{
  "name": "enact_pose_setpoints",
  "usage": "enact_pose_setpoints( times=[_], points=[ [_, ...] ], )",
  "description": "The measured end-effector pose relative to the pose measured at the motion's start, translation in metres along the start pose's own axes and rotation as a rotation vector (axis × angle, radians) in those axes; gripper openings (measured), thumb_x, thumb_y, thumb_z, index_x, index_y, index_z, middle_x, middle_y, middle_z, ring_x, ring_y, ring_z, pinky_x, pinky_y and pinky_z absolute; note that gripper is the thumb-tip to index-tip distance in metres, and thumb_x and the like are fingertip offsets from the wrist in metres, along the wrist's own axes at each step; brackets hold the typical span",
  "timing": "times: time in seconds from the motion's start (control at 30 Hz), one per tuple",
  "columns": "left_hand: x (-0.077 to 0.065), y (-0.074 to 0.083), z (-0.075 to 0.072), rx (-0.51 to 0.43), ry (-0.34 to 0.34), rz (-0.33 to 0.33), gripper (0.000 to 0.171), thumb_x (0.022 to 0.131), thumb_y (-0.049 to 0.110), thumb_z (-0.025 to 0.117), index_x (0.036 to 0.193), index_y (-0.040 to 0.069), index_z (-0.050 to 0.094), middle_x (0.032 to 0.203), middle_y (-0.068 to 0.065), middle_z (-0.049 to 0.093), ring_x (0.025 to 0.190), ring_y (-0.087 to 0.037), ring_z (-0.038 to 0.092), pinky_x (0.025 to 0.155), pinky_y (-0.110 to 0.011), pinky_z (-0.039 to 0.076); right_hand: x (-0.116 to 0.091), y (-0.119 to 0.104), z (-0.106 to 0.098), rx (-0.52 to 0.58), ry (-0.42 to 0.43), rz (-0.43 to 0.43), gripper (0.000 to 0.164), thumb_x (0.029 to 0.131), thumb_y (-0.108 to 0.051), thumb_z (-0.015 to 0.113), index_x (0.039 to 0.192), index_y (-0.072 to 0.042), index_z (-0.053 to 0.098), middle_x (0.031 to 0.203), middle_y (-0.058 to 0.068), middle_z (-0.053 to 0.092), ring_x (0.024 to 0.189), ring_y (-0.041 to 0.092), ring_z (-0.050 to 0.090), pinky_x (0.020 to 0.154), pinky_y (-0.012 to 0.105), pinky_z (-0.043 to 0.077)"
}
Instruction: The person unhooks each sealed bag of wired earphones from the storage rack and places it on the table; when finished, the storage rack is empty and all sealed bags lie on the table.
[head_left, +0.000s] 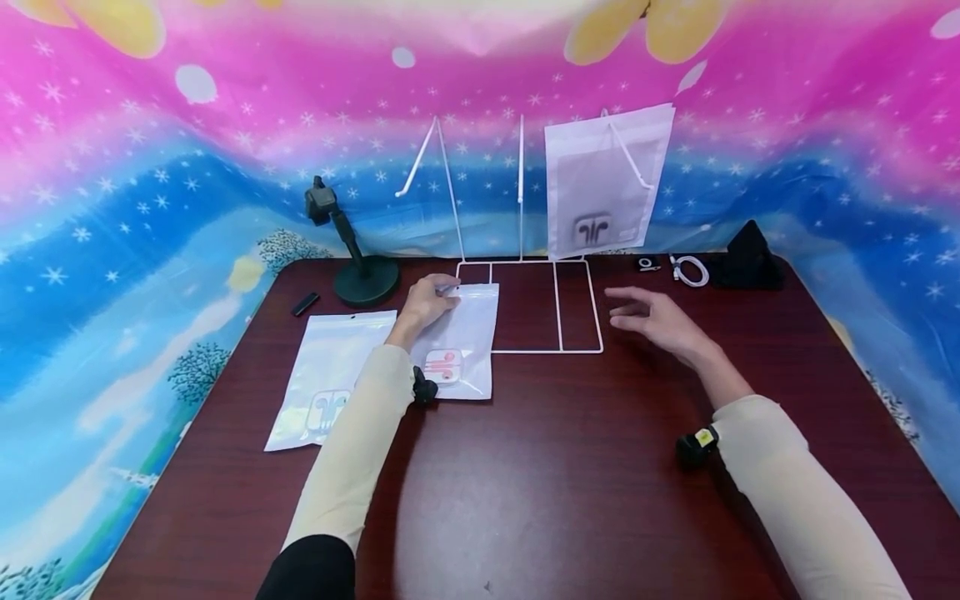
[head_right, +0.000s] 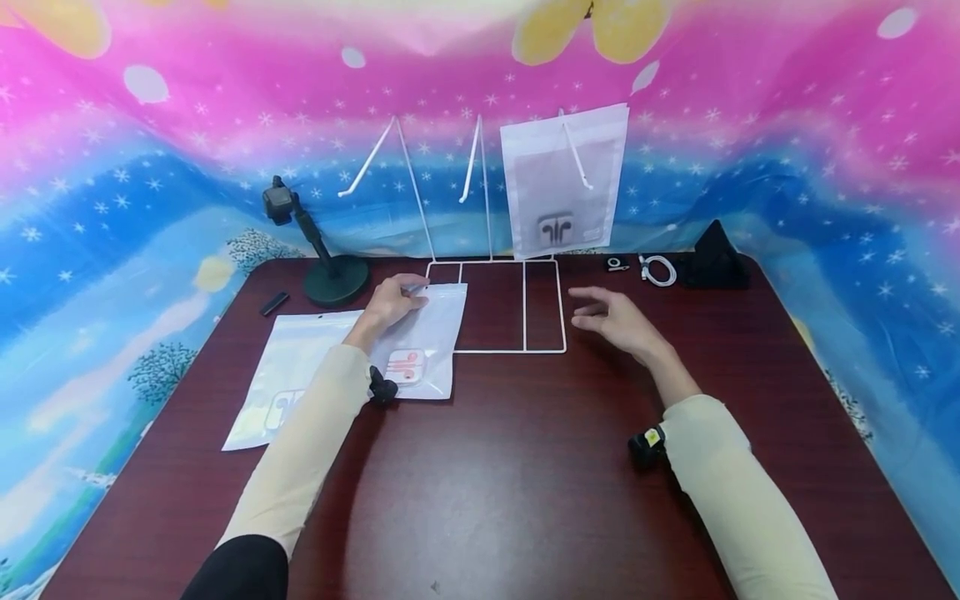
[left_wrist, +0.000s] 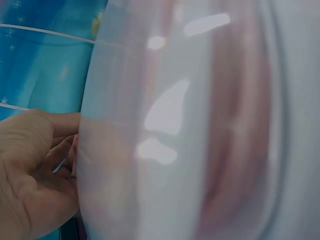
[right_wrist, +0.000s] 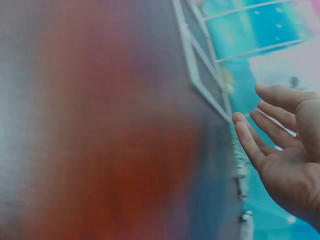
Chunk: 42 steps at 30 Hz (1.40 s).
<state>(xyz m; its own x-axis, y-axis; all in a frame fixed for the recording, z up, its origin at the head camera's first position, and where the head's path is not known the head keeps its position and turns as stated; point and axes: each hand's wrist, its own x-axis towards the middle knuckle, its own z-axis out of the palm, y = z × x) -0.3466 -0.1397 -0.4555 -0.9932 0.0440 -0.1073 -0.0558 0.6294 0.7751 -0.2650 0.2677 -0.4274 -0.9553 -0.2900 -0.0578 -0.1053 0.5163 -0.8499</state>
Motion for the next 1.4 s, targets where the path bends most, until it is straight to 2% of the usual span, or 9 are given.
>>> enact_pose_setpoints(
  times=[0.13,0.23,0.3,0.47,0.5,0.77,1.0,1.2,1.4],
  points=[
    [0.000,0.001,0.002,0.002,0.002,0.002,0.036,0.102,0.013,0.067,0.138,0.015,0.068,0.155,-0.009,0.050,0.134,-0.030,0.049,0.118,-0.048,0.040,0.004,-0.016,-0.022,-0.018,0.074,0.007,0.056,0.104,-0.021,0.067,0.156,-0.013,0.048,0.141,0.024,0.062,0.128,0.035,0.061,0.107,0.039,0.049],
    [0.000,0.001,0.003,-0.010,0.005,0.002,0.035,0.102,0.013,0.067,0.137,0.016,0.068,0.155,-0.009,0.050,0.131,-0.030,0.051,0.117,-0.047,0.041,0.007,-0.030,-0.038,0.004,0.130,0.009,0.057,0.105,-0.025,0.065,0.157,-0.016,0.046,0.150,0.019,0.055,0.126,0.033,0.061,0.110,0.052,0.046],
    [-0.001,0.001,0.003,-0.022,0.004,-0.002,0.035,0.102,0.012,0.067,0.137,0.016,0.068,0.155,-0.009,0.050,0.130,-0.031,0.051,0.116,-0.048,0.042,0.011,-0.041,-0.047,0.011,0.179,-0.005,0.058,0.105,-0.026,0.065,0.158,-0.016,0.045,0.155,0.016,0.051,0.122,0.025,0.063,0.107,0.051,0.048],
    [-0.004,-0.002,0.000,-0.043,0.008,-0.022,0.036,0.102,0.012,0.067,0.138,0.016,0.067,0.155,-0.010,0.050,0.132,-0.031,0.051,0.116,-0.049,0.042,0.026,-0.066,-0.060,0.051,0.349,-0.058,0.055,0.103,-0.022,0.067,0.155,-0.015,0.050,0.151,0.015,0.055,0.102,0.005,0.064,0.090,0.025,0.054],
    [-0.005,-0.002,-0.001,-0.044,0.010,-0.027,0.037,0.102,0.011,0.066,0.139,0.016,0.067,0.154,-0.010,0.050,0.132,-0.031,0.051,0.117,-0.049,0.041,0.029,-0.071,-0.062,0.077,0.385,-0.069,0.053,0.103,-0.021,0.067,0.153,-0.014,0.052,0.149,0.016,0.056,0.101,0.006,0.065,0.087,0.022,0.054],
    [-0.007,-0.001,0.001,-0.050,0.005,-0.014,0.039,0.102,0.011,0.066,0.141,0.016,0.066,0.156,-0.010,0.050,0.134,-0.031,0.050,0.117,-0.048,0.041,0.052,-0.100,-0.079,0.435,0.630,-0.055,0.053,0.097,-0.010,0.074,0.147,-0.014,0.058,0.146,0.011,0.057,0.093,0.009,0.065,0.072,0.016,0.055],
    [-0.003,0.000,0.004,-0.054,0.015,-0.006,0.039,0.102,0.011,0.067,0.140,0.017,0.066,0.153,-0.009,0.054,0.132,-0.030,0.052,0.116,-0.047,0.042,0.062,-0.118,-0.089,0.559,0.674,-0.025,0.054,0.096,-0.011,0.075,0.147,-0.018,0.058,0.145,0.007,0.055,0.095,0.011,0.060,0.072,0.019,0.055],
    [-0.003,0.000,0.003,-0.052,0.006,-0.012,0.040,0.102,0.012,0.067,0.142,0.017,0.066,0.154,-0.009,0.053,0.134,-0.029,0.050,0.118,-0.047,0.040,0.063,-0.124,-0.090,0.548,0.718,-0.026,0.044,0.095,-0.011,0.076,0.137,-0.018,0.067,0.121,-0.001,0.061,0.096,0.010,0.058,0.074,0.021,0.053],
    [-0.005,-0.001,0.003,-0.054,0.004,-0.022,0.040,0.102,0.013,0.066,0.142,0.018,0.065,0.155,-0.009,0.052,0.135,-0.029,0.050,0.118,-0.048,0.039,0.060,-0.122,-0.085,0.504,0.776,-0.051,0.025,0.094,-0.014,0.078,0.118,-0.020,0.076,0.095,-0.006,0.059,0.093,0.008,0.053,0.088,0.025,0.048]
  ],
)
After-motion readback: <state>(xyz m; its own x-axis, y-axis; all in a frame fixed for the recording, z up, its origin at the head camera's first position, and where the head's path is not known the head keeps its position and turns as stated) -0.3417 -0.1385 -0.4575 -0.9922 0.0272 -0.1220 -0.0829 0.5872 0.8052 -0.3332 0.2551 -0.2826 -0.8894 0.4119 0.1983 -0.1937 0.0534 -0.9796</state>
